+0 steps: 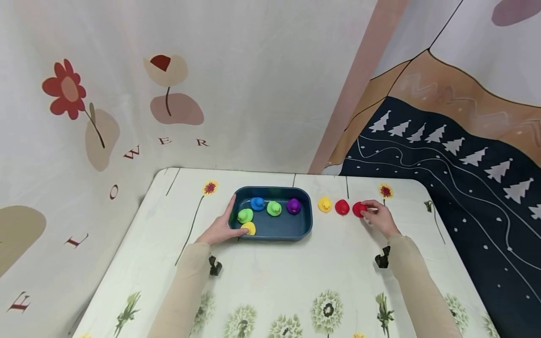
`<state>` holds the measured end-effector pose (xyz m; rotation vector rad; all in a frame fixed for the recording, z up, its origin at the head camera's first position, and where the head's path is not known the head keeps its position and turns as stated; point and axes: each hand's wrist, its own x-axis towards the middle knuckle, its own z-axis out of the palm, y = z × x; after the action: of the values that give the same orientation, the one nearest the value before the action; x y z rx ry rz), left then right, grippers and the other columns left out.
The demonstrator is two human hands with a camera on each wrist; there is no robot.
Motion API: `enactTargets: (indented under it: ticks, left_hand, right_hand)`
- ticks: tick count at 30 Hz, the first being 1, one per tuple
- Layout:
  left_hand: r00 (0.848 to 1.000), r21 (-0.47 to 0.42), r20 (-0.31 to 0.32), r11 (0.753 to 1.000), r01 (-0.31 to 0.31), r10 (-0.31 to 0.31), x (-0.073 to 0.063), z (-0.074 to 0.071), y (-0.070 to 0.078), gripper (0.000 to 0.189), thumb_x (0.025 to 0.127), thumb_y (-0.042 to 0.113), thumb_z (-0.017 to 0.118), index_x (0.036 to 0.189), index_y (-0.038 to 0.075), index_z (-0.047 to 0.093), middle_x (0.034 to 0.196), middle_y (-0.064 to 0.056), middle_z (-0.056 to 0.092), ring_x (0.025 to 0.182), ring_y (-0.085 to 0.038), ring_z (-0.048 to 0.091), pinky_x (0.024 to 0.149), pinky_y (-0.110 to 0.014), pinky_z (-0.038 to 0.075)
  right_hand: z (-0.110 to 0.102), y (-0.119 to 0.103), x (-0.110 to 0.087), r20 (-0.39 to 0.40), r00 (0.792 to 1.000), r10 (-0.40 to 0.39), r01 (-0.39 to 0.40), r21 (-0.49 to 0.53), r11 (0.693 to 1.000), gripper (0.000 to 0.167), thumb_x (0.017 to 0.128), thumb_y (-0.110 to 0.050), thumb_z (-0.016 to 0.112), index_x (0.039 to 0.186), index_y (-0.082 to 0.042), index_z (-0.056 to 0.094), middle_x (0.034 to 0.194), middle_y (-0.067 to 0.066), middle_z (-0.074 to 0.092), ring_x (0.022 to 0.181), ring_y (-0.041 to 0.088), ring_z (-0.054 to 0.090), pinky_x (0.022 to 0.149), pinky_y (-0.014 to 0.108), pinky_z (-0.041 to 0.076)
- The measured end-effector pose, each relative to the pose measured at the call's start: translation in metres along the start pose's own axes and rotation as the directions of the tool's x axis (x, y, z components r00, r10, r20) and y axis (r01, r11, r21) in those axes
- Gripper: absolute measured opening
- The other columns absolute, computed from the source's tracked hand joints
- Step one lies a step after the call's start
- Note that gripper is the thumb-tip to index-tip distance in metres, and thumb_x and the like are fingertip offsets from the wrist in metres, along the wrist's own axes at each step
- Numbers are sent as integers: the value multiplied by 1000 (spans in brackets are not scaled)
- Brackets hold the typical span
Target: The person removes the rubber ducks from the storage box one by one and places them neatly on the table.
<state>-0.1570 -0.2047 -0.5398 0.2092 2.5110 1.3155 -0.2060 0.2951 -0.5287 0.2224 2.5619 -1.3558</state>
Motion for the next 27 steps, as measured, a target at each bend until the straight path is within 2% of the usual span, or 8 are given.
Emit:
enactTargets:
  ticks: [6, 13, 20, 27]
  left_hand:
    - [1000, 4, 1, 1000, 2, -2, 2, 1, -1, 115, 81, 40, 78, 154, 34, -10, 155, -26, 18, 134, -49, 29, 103, -64, 28]
    - [1000, 0, 1, 1000, -5, 5, 2, 0, -3, 116, 80, 43, 78, 154, 35, -11, 154, -28, 18, 133, -51, 30, 103, -64, 28]
    - [1000, 0, 2, 1000, -3, 3, 1, -1, -3, 117, 79, 46, 78, 153, 35, -12, 154, -28, 17, 132, -52, 30, 103, -64, 29]
    - [1000, -3, -3, 1000, -6, 6, 2, 1, -4, 117, 78, 46, 79, 154, 37, -10, 156, -24, 15, 132, -50, 31, 103, -63, 29]
  right_hand:
    - [-8, -4, -1, -18, 998, -58, 57, -41, 998, 49, 97, -12, 56, 142, -1, 40, 135, 27, 42, 110, 39, 51, 82, 38, 50]
    - [-22, -19, -7, -88, 980, -181, 175, -68, 982, 47, 96, -7, 58, 139, 4, 43, 131, 30, 46, 106, 42, 52, 87, 45, 46]
    - [-20, -38, -14, -18, 976, -216, 215, -24, 976, 45, 97, -12, 58, 139, -1, 45, 135, 25, 44, 113, 42, 50, 91, 48, 47]
    - [-2, -53, -15, 57, 971, -232, 232, 2, 973, 43, 96, -11, 59, 137, -3, 49, 134, 22, 48, 107, 37, 53, 85, 39, 52]
